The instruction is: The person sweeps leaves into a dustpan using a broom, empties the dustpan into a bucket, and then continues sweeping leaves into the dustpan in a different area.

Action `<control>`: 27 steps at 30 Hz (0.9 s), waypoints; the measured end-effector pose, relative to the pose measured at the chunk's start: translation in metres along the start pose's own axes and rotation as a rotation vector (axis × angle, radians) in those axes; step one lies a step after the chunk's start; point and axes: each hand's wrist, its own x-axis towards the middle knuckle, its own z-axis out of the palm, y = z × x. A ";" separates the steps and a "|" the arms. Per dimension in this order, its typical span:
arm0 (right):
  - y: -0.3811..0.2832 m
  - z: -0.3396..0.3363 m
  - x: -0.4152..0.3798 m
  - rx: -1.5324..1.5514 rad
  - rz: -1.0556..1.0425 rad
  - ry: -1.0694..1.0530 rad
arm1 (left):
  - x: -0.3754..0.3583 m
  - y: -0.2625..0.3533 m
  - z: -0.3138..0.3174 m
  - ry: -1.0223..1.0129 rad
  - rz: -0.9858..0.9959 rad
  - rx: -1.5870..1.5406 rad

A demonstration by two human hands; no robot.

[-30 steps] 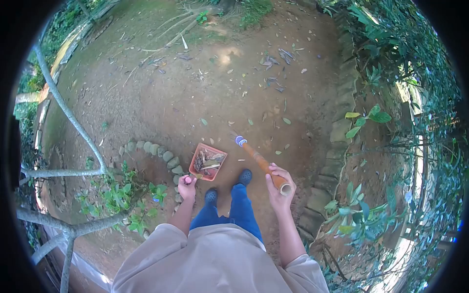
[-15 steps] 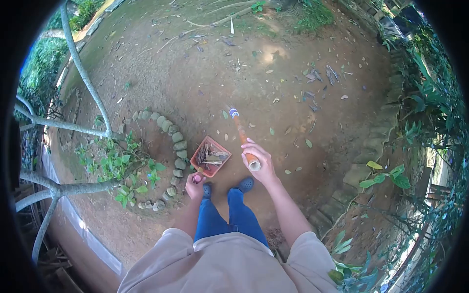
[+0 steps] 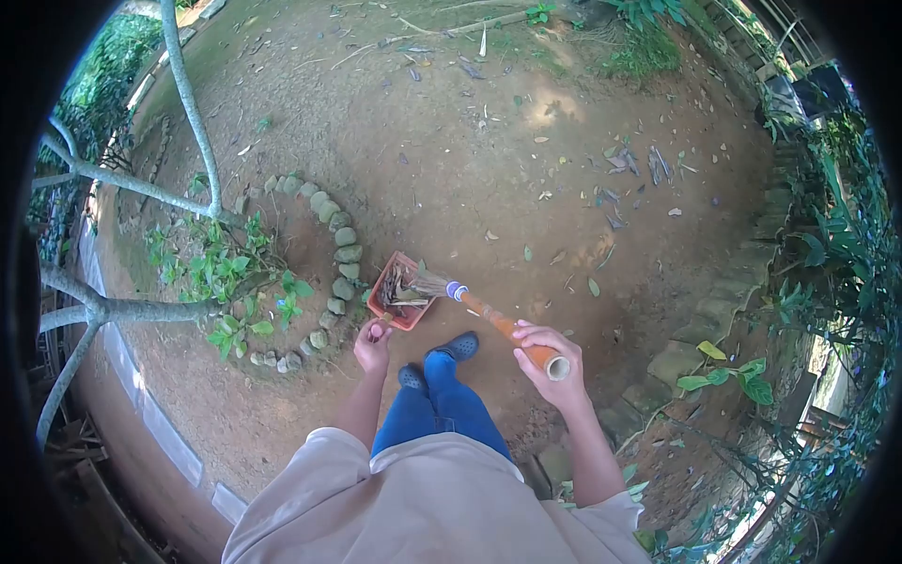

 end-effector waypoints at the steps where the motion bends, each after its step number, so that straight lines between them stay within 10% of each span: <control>1: -0.003 -0.001 -0.005 0.013 0.000 0.023 | 0.000 -0.005 -0.003 0.005 0.015 -0.014; 27: -0.049 0.102 -0.160 0.018 0.029 0.272 | -0.016 -0.076 -0.094 -0.061 0.027 0.134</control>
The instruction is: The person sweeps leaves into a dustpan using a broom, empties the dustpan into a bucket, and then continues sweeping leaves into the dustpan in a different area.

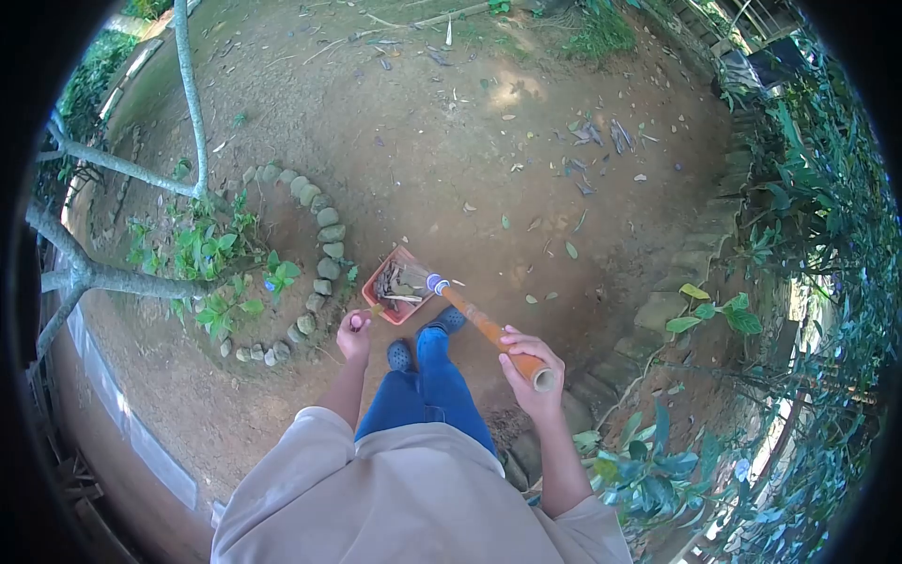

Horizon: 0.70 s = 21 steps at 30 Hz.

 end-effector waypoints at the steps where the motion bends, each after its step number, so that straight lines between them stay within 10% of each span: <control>1: -0.003 0.000 -0.006 0.003 0.002 0.016 | -0.002 -0.002 -0.004 0.005 -0.001 -0.027; 21: 0.054 0.088 0.022 -0.172 -0.235 -0.225 | -0.035 -0.039 -0.043 0.019 -0.009 -0.064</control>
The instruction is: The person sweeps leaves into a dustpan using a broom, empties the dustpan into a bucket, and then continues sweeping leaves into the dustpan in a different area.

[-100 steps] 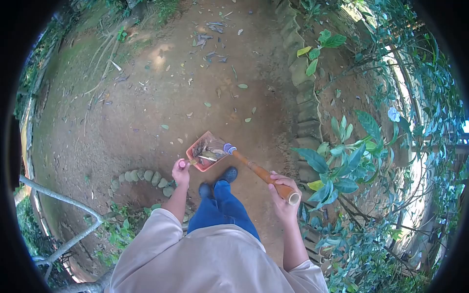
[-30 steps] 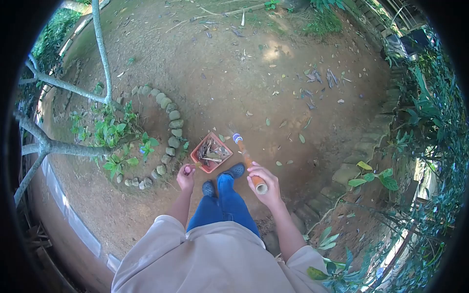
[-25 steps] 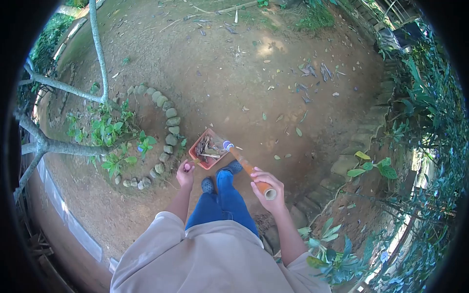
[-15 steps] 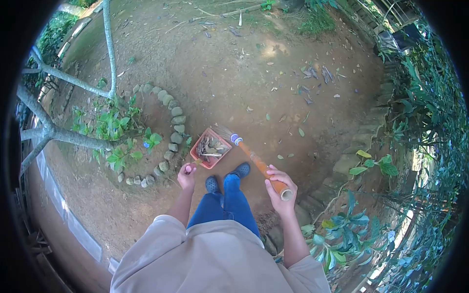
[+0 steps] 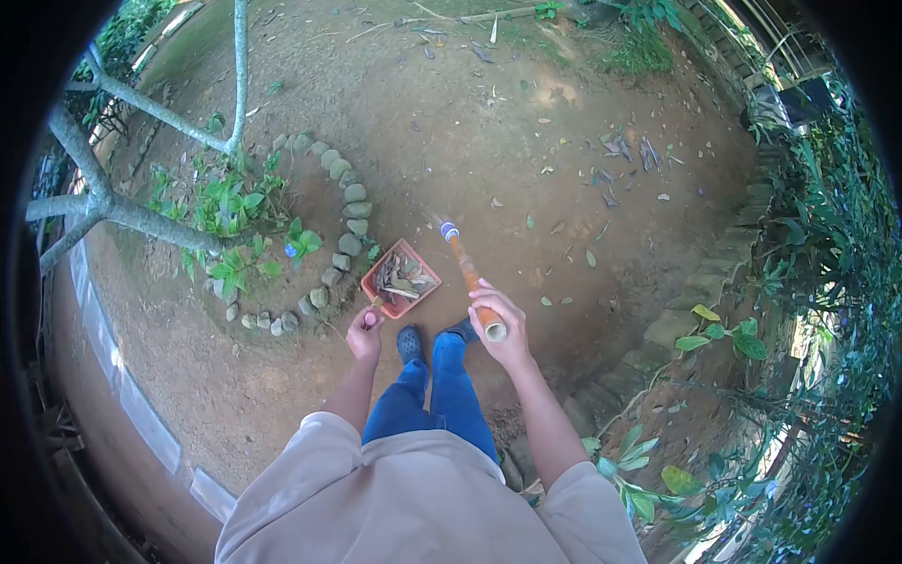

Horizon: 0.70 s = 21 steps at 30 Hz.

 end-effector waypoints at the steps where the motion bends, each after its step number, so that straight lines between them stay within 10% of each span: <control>1: 0.001 0.001 0.001 0.001 -0.001 -0.032 | 0.001 -0.002 -0.001 0.008 -0.003 -0.001; 21: -0.066 -0.107 -0.103 0.139 0.312 0.448 | -0.008 0.022 0.013 -0.150 0.078 -0.003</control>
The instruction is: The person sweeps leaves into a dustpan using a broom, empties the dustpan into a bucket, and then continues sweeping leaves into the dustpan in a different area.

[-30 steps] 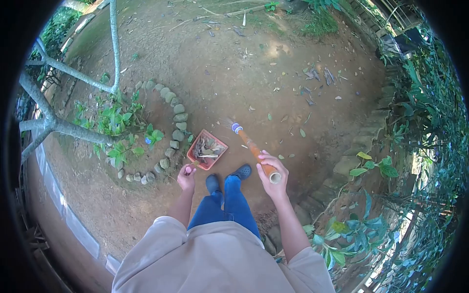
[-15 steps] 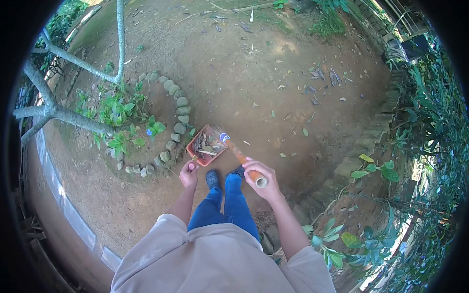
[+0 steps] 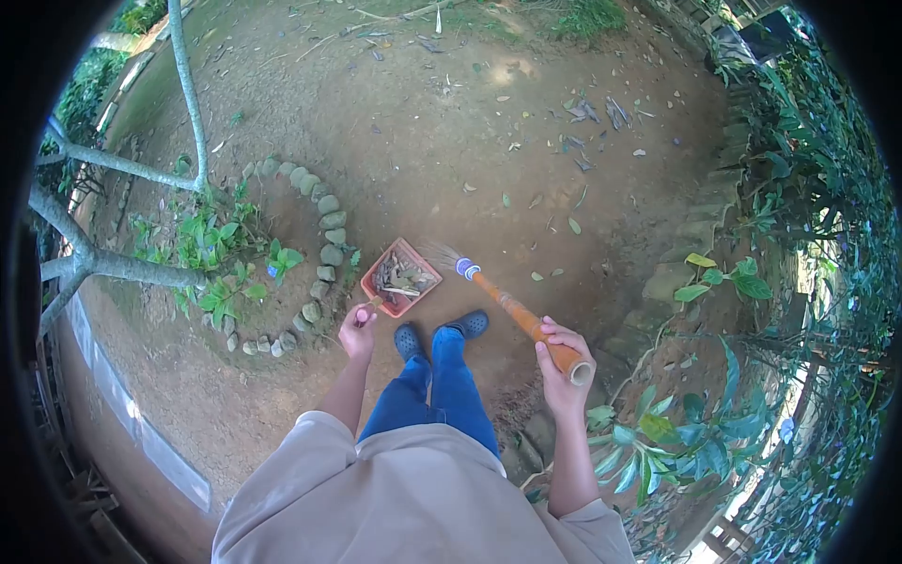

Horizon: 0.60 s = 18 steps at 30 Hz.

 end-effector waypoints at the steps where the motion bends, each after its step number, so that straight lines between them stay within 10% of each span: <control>1: 0.002 -0.001 -0.001 -0.034 -0.007 0.008 | -0.001 0.003 0.003 -0.014 0.001 0.016; 18: 0.037 -0.009 -0.016 -0.143 -0.006 -0.148 | 0.006 -0.020 0.051 -0.122 0.026 -0.081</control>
